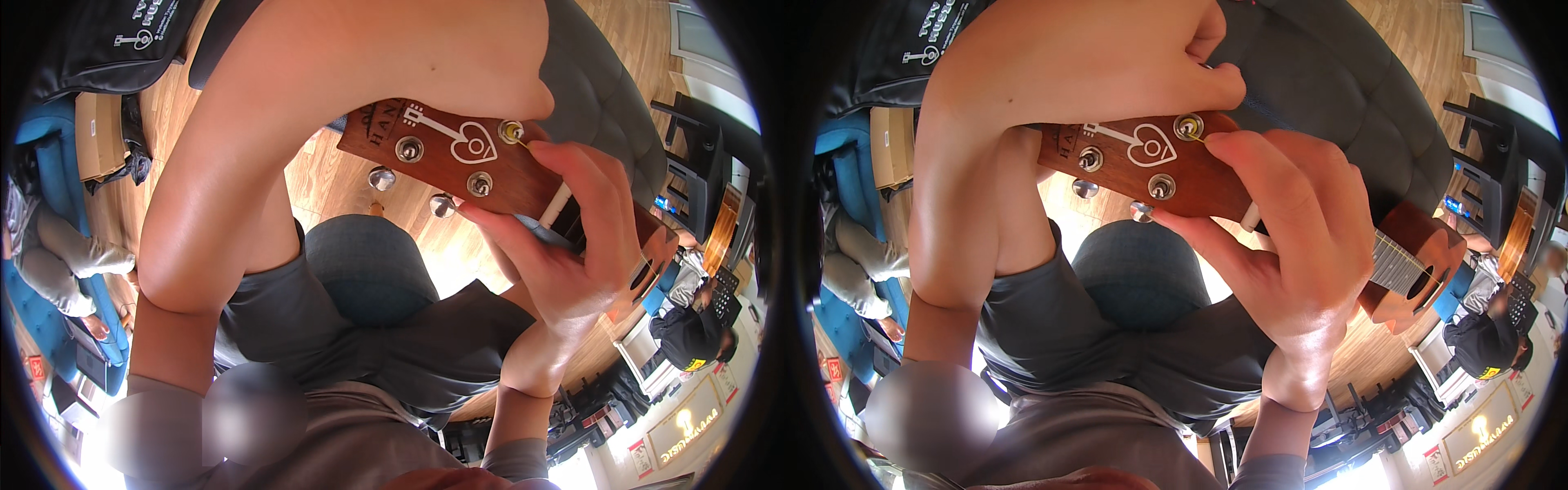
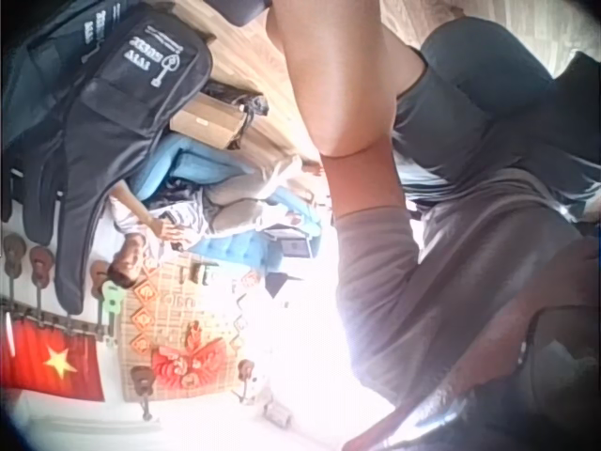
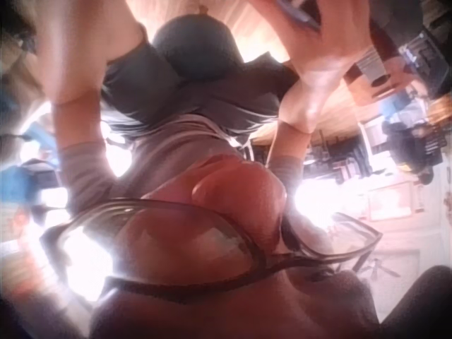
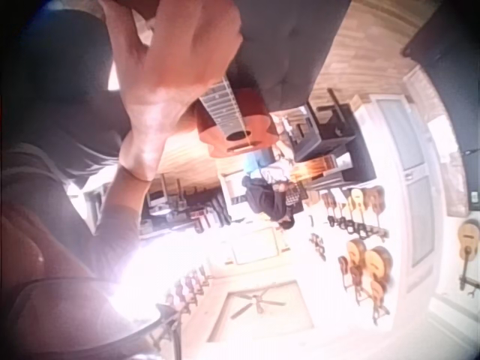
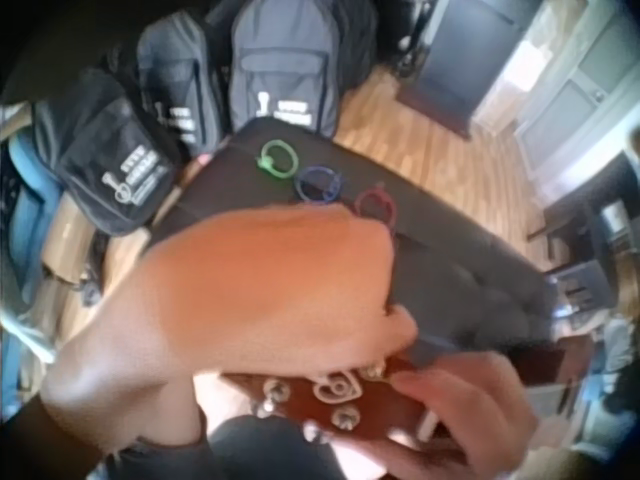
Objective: The person strings a small acoustic guitar by threading new strings through the headstock, winding them onto the tuning pegs, and tightening them. The person handles the guitar and strings by hand throughout the process.
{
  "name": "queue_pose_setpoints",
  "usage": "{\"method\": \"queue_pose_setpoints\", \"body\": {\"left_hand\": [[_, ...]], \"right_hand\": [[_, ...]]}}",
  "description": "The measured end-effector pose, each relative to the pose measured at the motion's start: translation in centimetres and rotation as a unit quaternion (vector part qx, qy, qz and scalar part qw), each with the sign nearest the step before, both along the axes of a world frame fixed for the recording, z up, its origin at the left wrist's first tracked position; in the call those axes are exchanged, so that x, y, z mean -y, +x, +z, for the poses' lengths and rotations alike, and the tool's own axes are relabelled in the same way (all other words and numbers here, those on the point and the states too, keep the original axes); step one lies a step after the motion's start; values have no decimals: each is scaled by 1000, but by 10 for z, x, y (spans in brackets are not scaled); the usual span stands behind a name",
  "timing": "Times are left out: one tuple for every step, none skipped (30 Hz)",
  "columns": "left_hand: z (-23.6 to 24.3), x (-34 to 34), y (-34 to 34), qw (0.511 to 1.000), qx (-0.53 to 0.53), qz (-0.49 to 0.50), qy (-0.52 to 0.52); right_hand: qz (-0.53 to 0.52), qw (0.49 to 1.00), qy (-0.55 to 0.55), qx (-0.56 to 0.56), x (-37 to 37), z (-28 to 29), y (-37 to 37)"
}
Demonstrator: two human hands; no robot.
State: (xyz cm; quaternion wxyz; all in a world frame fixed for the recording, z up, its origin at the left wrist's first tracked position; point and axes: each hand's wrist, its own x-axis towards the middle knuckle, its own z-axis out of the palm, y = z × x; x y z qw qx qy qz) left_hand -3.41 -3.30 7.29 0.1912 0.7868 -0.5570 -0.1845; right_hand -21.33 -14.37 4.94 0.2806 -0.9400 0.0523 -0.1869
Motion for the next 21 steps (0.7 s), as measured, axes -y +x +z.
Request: {"method": "queue_pose_setpoints", "body": {"left_hand": [[11, 6, 2, 997, -46, 28, 58], [24, 10, 4, 987, -84, 63, 118], [30, 15, 13, 975, -139, 65, 161], [32, 16, 15, 965, -172, 68, 185], [35, 18, 18, 954, -203, 71, 209], [37, 18, 18, 950, -213, 79, 215], [37, 20, 16, 958, -163, 36, 234], [37, 23, 15, 962, -111, -6, 249], [35, 31, 10, 958, 3, -96, 271], [24, 29, 9, 959, 67, -153, 227], [13, 27, 9, 953, 138, -202, 178], [-15, 6, 17, 963, 157, -210, 67], [-16, -2, 20, 977, 105, -183, 41], [-10, -3, 19, 985, 52, -164, 12], [4, -4, 26, 989, -70, -113, 68], [15, 2, 27, 979, -142, -75, 123], [31, 3, 29, 963, -206, -22, 175], [40, 12, 27, 949, -222, 13, 225], [39, 11, 29, 946, -249, 6, 209], [38, 12, 31, 941, -276, -3, 196], [26, -2, 41, 942, -312, -45, 117]], "right_hand": [[-1, 1000, -1, -2, 1, -1, -1], [3, 1000, 0, -2, 1, 0, -1], [9, 1000, -3, 2, 2, 0, 0], [11, 1000, -5, 5, 2, 0, 0], [13, 1000, -7, 8, 3, 0, 0], [13, 1000, -7, 11, 3, 0, 1], [12, 1000, -6, 11, 3, 0, 1], [12, 1000, -4, 12, 3, -1, 1], [12, 1000, 0, 12, 3, -1, 2], [9, 1000, 0, 11, 3, -1, 1], [6, 1000, 0, 10, 3, -1, 1], [6, 1000, -4, 12, 3, 2, 1], [10, 1000, -4, 13, 2, 2, 2], [7, 1000, -5, 13, 3, 1, 1], [4, 1000, -3, 14, 4, 0, 1], [3, 1000, 0, 16, 4, -2, 0], [10, 1000, 4, 19, 4, -1, 2], [16, 1000, 9, 22, 3, 1, 3], [16, 1000, 11, 22, 3, 1, 3], [13, 1000, 13, 22, 3, 1, 3], [11, 1000, 15, 21, 4, 1, 1]]}}
